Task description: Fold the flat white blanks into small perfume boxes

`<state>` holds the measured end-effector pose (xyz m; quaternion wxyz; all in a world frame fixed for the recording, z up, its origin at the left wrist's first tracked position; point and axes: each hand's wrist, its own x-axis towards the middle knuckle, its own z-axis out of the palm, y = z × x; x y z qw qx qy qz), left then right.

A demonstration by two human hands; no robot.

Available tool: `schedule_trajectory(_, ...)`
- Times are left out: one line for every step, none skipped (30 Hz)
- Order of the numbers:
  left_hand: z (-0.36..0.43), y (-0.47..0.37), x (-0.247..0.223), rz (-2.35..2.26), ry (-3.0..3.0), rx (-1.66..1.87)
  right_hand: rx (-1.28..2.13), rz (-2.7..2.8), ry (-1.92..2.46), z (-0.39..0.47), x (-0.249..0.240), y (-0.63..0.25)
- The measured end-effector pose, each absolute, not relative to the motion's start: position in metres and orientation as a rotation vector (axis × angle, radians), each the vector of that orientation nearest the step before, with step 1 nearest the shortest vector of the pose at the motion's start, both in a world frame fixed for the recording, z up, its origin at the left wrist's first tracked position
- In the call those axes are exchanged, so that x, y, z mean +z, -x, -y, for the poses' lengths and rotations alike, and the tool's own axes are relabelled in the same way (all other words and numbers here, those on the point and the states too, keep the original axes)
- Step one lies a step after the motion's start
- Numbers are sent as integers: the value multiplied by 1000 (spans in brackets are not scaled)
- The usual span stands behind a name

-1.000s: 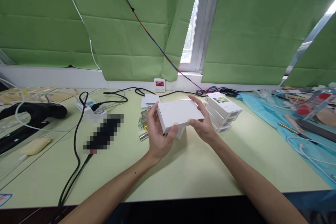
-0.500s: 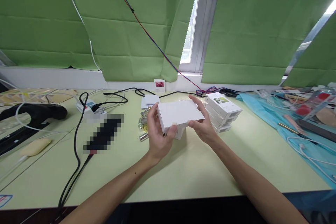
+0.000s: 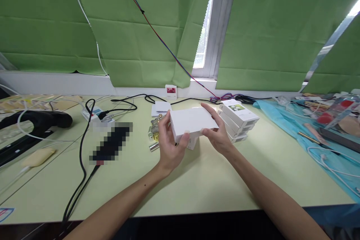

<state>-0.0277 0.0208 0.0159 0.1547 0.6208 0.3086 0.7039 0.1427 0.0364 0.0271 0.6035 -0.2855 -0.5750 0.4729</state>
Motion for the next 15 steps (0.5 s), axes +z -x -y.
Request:
schedule_trajectory(-21,28,16,-881,-1778,2017,1095,1332,657,-36,27,-143)
schedule_trajectory(-21,28,16,-883,-1779,2014,1093,1334,656,-36,27,-143)
schedule_trajectory(-21,28,16,-888,-1779,2011,1090,1335,659,-37,27,-143)
schedule_trajectory(-21,28,16,-897,-1774,2009,1084,1336,665,-37,27,-143)
schedule_trajectory(-21,28,16,-906,-1767,2007,1078,1336,672,-37,27,-143)
schedule_trajectory(-21,28,16,-912,-1760,2010,1072,1336,677,-37,27,-143)
schedule_trajectory(-21,28,16,-915,-1753,2013,1067,1334,680,-37,27,-143)
schedule_trajectory(-21,27,17,-915,-1748,2015,1064,1333,681,-37,27,-143)
schedule_trajectory(-21,27,17,-913,-1747,2020,1062,1332,682,-37,27,-143)
schedule_trajectory(-21,27,17,-910,-1747,2024,1061,1331,685,-36,27,-143)
schedule_trajectory(-21,27,17,-909,-1748,2026,1061,1329,689,-36,27,-143)
schedule_trajectory(-21,27,17,-907,-1749,2027,1060,1329,691,-36,27,-143)
schedule_trajectory(-21,27,17,-904,-1750,2028,1060,1329,690,-36,27,-143)
schedule_trajectory(-21,27,17,-900,-1750,2030,1059,1327,687,-36,28,-143)
schedule_trajectory(-22,27,17,-895,-1749,2027,1060,1325,684,-36,28,-143)
